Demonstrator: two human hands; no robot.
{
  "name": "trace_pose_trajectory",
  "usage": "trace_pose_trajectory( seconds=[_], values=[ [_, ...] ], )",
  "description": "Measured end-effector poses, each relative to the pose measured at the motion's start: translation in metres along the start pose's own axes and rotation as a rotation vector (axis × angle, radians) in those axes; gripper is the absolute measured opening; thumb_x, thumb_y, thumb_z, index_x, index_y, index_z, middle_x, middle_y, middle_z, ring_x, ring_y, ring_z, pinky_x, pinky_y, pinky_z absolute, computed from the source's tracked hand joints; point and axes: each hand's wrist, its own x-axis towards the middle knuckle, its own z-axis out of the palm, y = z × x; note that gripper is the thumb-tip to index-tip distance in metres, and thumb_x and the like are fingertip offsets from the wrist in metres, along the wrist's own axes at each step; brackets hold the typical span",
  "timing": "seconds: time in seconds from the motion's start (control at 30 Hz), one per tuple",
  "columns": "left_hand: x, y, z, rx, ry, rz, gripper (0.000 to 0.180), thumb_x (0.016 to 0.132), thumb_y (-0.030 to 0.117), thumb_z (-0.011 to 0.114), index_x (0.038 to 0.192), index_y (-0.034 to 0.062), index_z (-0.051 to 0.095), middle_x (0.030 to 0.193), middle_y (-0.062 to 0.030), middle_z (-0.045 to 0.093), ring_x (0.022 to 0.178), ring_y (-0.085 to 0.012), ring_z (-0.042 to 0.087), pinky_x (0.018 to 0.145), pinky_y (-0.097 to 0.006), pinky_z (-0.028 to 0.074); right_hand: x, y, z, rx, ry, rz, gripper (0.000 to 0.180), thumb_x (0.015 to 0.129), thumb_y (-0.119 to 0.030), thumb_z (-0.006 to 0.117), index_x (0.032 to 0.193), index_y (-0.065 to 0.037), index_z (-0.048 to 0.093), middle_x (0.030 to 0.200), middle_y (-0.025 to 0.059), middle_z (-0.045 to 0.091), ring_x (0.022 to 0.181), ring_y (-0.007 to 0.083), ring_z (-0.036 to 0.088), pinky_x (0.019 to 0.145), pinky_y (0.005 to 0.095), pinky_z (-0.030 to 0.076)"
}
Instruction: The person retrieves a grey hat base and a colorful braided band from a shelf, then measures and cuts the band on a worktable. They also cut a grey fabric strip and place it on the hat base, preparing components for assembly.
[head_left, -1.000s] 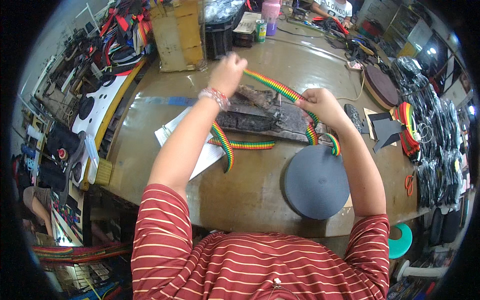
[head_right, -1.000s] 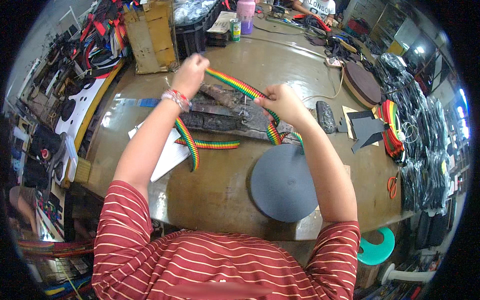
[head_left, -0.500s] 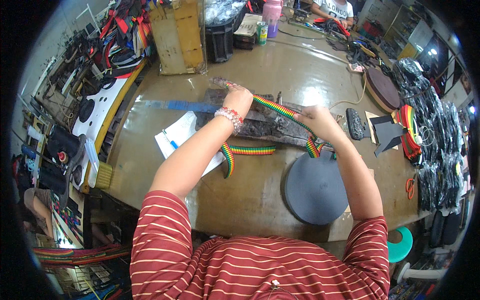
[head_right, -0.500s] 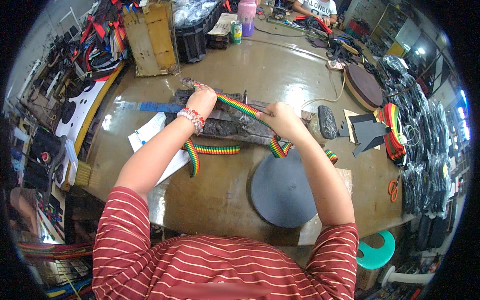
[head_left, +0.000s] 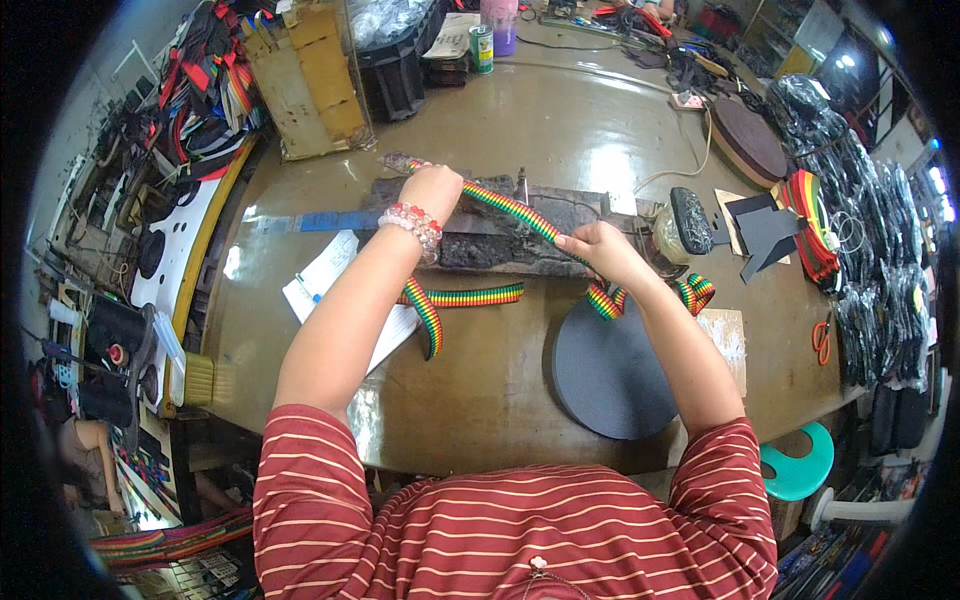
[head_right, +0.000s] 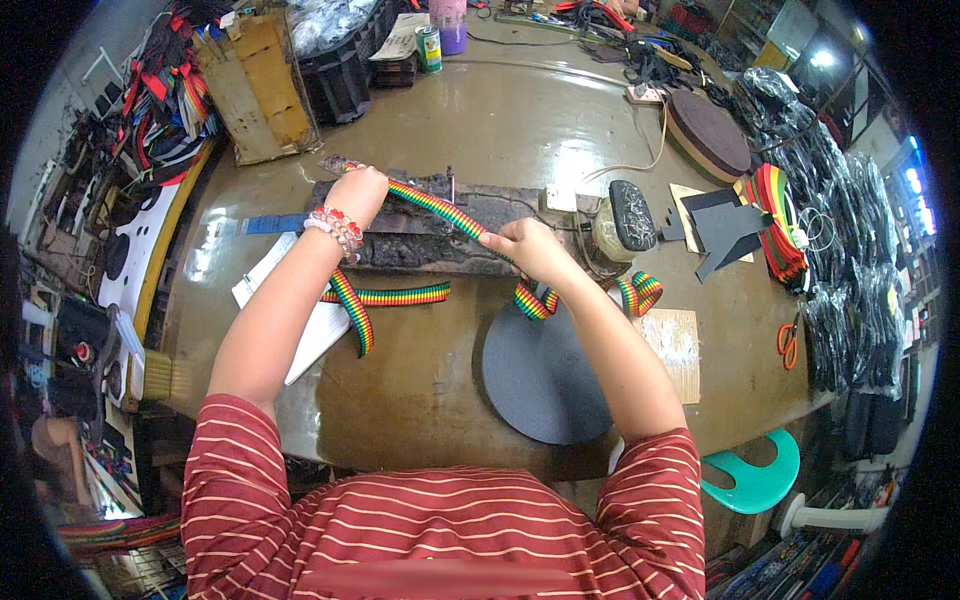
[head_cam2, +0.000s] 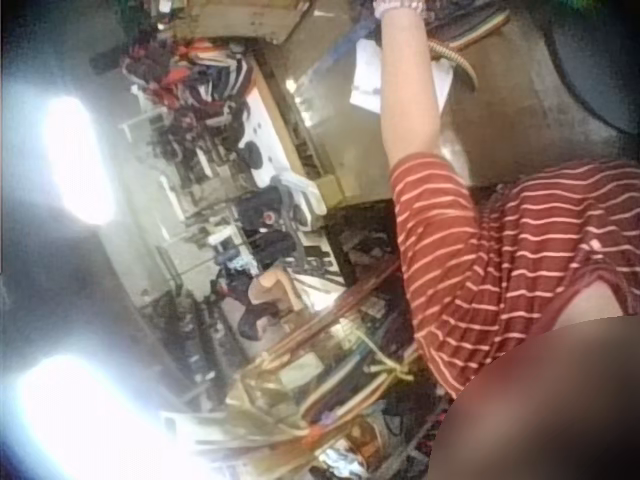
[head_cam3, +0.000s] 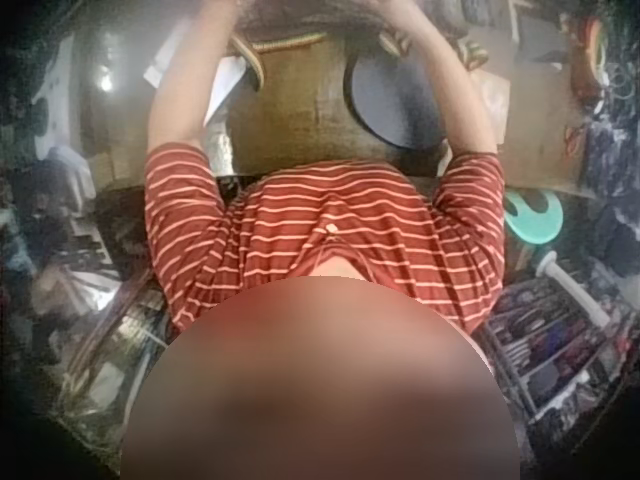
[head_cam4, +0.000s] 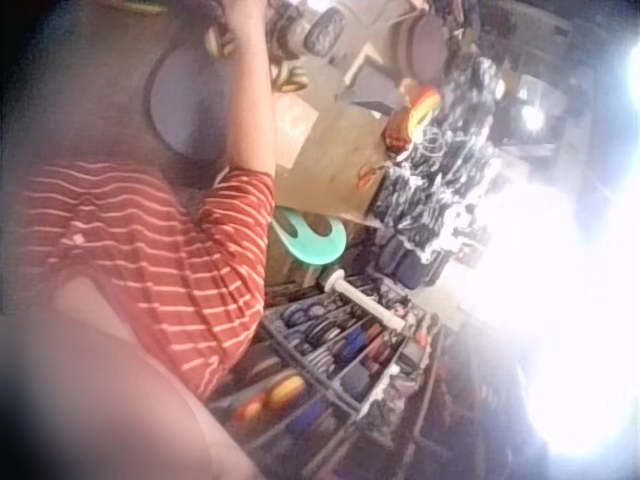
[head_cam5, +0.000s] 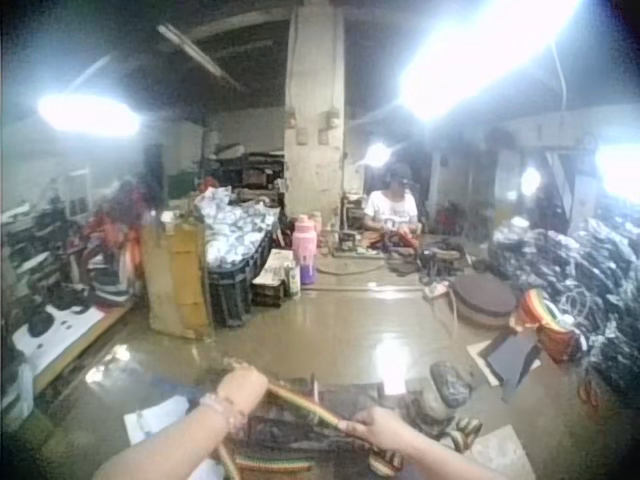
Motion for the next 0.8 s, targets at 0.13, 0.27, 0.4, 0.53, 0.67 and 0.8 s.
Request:
trace_pose_trajectory(
  seconds=[0.13, 0.27, 0.4, 0.53, 0.67, 0.8],
  values=[
    [0.0, -0.001, -0.005, 0.047, -0.067, 0.019, 0.012, 0.075, 0.002, 0.055, 0.076, -0.0019, 0.067, 0.084, -0.0198, 0.066, 0.083, -0.0278, 0.065, 0.074, -0.034, 0.054, -0.002, 0.0, 0.002, 0.012, -0.001, 0.026, 0.044, 0.087, -0.04, 0.06, 0.074, 0.003, 0.061, 0.052, 0.0031, 0.048, 0.046, 0.0113, 0.048, 0.046, 0.0302, 0.04],
    [-0.005, 0.001, -0.006, 0.107, -0.091, 0.024, 0.015, 0.077, 0.002, 0.054, 0.085, -0.006, 0.064, 0.091, -0.02, 0.064, 0.089, -0.0268, 0.064, 0.077, -0.033, 0.053, -0.002, 0.004, 0.005, 0.018, 0.019, 0.007, 0.045, 0.087, -0.041, 0.059, 0.075, 0.002, 0.061, 0.053, 0.0026, 0.047, 0.047, 0.0109, 0.048, 0.046, 0.0303, 0.04],
    [-0.007, 0.001, 0.0, 0.135, -0.043, -0.018, 0.022, 0.08, 0.003, 0.051, 0.096, -0.0096, 0.059, 0.095, -0.0205, 0.063, 0.091, -0.0268, 0.063, 0.08, -0.032, 0.053, 0.0, 0.013, 0.009, -0.006, 0.027, -0.013, 0.047, 0.088, -0.041, 0.058, 0.068, 0.002, 0.056, 0.052, 0.0037, 0.048, 0.046, 0.0122, 0.049, 0.046, 0.0314, 0.04],
    [-0.02, -0.009, 0.002, -0.01, 0.104, -0.049, 0.033, 0.081, 0.003, 0.048, 0.111, -0.0106, 0.052, 0.11, -0.024, 0.058, 0.102, -0.0302, 0.059, 0.088, -0.033, 0.049, -0.016, 0.028, 0.007, 0.011, 0.082, -0.051, 0.046, 0.089, -0.04, 0.056, 0.067, 0.001, 0.055, 0.054, 0.004, 0.05, 0.048, 0.0125, 0.05, 0.047, 0.0303, 0.042],
    [-0.077, -0.011, -0.016, -0.045, 0.321, -0.018, 0.042, 0.08, 0.005, 0.048, 0.12, -0.0102, 0.045, 0.123, -0.0258, 0.051, 0.113, -0.0334, 0.052, 0.096, -0.034, 0.044, -0.049, 0.034, -0.01, 0.615, 0.133, -0.098, 0.036, 0.095, -0.035, 0.048, 0.079, -0.003, 0.055, 0.059, 0.0003, 0.05, 0.05, 0.0085, 0.048, 0.048, 0.0246, 0.041],
    [-0.114, 0.014, -0.064, 0.026, 0.158, -0.042, 0.041, 0.08, 0.007, 0.049, 0.118, -0.0079, 0.047, 0.122, -0.0195, 0.052, 0.113, -0.029, 0.051, 0.094, -0.035, 0.045, -0.06, -0.005, -0.018, 0.864, 0.066, -0.28, 0.036, 0.097, -0.036, 0.043, 0.079, -0.007, 0.049, 0.062, 0.0003, 0.051, 0.05, 0.0089, 0.05, 0.049, 0.0232, 0.043]
  ],
)
